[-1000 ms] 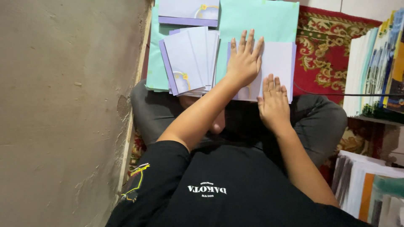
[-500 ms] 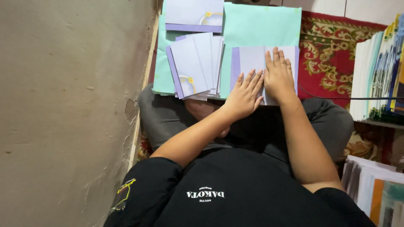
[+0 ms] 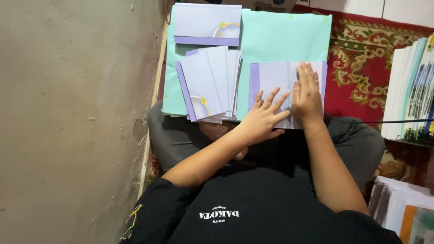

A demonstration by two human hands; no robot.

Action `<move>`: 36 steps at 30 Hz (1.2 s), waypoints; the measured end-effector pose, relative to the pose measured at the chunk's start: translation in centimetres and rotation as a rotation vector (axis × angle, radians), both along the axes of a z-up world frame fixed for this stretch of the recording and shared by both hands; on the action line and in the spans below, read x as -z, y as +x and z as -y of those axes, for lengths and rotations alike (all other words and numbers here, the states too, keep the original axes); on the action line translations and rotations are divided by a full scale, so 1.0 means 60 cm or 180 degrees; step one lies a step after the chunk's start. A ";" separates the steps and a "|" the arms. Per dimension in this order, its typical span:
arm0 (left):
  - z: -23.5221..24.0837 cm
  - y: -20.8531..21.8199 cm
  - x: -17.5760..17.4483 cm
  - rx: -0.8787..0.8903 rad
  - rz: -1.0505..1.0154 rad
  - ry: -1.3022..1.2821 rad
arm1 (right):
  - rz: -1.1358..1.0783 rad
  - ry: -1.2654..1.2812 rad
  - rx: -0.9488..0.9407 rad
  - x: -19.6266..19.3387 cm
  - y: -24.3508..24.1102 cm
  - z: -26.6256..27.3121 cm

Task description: Folding individual sheets of paper into booklets and stacking them while sitting on the floor.

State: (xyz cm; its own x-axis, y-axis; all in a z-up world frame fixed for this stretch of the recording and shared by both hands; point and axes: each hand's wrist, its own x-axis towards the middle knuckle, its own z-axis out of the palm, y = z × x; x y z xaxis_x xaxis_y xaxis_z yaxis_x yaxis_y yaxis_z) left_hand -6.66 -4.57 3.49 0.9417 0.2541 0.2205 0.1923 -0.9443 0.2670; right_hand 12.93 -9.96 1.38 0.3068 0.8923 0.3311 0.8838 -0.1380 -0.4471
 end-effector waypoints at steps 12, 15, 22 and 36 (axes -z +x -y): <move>0.003 0.014 0.025 0.0528 0.0214 0.0214 | -0.0164 0.0123 0.0054 -0.016 -0.013 -0.003; -0.009 0.010 -0.023 0.0521 0.0047 0.0172 | -0.0756 0.0369 0.0028 -0.024 -0.005 0.003; 0.008 -0.005 0.058 0.0380 0.0431 -0.0273 | -0.1148 0.0609 0.0015 -0.056 -0.010 0.009; -0.078 -0.191 -0.038 -0.0434 0.1483 0.0778 | 0.0347 0.0498 -0.0220 -0.048 -0.025 0.006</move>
State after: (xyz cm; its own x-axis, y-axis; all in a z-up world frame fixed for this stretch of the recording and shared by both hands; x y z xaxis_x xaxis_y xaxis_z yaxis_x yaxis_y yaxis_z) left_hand -18.11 0.13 5.77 0.6921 0.2560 0.6748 0.2311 -0.9644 0.1289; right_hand 11.43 -10.30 4.28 0.2015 0.8450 0.4953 0.9331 -0.0117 -0.3595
